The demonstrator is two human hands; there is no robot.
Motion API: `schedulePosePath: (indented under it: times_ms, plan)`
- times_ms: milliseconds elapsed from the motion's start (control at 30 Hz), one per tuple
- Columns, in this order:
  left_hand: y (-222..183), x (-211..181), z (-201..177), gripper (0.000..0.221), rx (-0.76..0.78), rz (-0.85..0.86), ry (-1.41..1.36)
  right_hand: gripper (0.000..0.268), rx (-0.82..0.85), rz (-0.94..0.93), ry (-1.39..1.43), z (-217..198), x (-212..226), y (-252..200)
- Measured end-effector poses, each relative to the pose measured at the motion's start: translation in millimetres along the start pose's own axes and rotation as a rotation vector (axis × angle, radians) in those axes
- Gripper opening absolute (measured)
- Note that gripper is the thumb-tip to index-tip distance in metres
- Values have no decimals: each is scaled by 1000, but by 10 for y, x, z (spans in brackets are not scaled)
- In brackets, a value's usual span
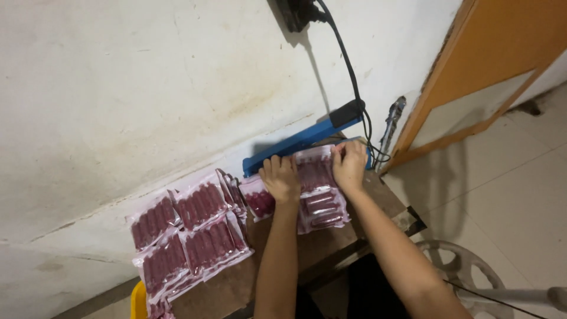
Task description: The person seals plastic packages containing meat products by hand using a heat sealer.
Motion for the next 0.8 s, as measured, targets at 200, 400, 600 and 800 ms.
schedulePosePath:
  times_ms: [200, 400, 600, 800]
  plan:
    - [-55, -75, -230, 21, -27, -67, -62, 17, -21, 62, -39, 92, 5, -32]
    - [-211, -503, -895, 75, 539, 222, -519, 22, -46, 5, -95, 200, -82, -28]
    - [-252, -482, -893, 82, 580, 246, -430, 24, -203, -557, -111, -410, 419, 26]
    - [-348, -520, -800, 84, 665, 214, -347, 47, -109, -672, -550, -683, 674, 235]
Point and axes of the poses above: each hand's wrist, its own y-axis towards the middle knuckle, its own z-axis out of the palm, x = y × z, the point moved 2 cm from there along y, towards the middle knuckle, and after that the axes turned 5 degrees about y, right-handed, at the moved point
